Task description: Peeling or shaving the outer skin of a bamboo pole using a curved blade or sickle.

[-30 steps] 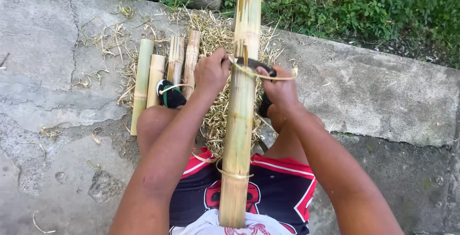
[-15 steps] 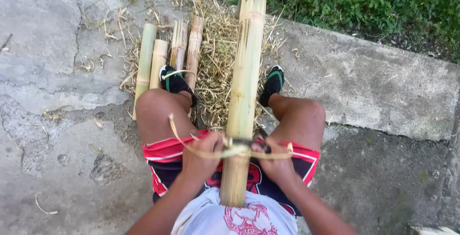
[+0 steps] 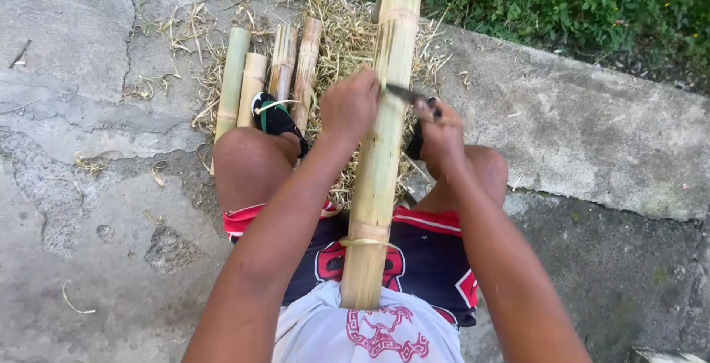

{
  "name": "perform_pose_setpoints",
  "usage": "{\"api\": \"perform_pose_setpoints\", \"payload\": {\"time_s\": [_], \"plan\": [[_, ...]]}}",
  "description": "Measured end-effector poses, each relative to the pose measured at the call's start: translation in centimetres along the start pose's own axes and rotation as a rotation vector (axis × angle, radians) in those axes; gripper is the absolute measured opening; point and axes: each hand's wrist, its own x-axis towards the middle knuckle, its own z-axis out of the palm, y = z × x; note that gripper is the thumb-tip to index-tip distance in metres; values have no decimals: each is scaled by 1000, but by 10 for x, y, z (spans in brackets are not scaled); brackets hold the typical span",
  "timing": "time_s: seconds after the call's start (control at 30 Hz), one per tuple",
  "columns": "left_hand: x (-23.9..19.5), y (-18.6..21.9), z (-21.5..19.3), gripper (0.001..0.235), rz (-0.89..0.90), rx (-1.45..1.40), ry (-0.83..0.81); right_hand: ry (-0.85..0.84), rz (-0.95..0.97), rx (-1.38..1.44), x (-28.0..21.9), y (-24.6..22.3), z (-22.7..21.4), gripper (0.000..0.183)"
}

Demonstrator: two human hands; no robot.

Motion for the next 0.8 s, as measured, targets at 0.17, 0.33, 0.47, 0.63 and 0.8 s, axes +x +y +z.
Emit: {"api": "perform_pose_setpoints", "payload": {"time_s": [0.17, 0.33, 0.47, 0.63, 0.8], "plan": [[24, 0, -7, 18, -1, 86, -69, 167, -175, 40, 15, 5, 9, 46], [-19, 4, -23, 17, 61, 109, -74, 192, -369, 1, -17, 40, 19, 50], [-78, 21, -55, 15, -2, 69, -162, 133, -290, -133, -80, 46, 20, 45], [-154, 32, -110, 15, -154, 128, -401, -114, -307, -40, -157, 65, 12, 33], [-145, 9, -136, 31, -347, -409, -95, -305, 310, 448, -158, 67, 12, 31]]}}
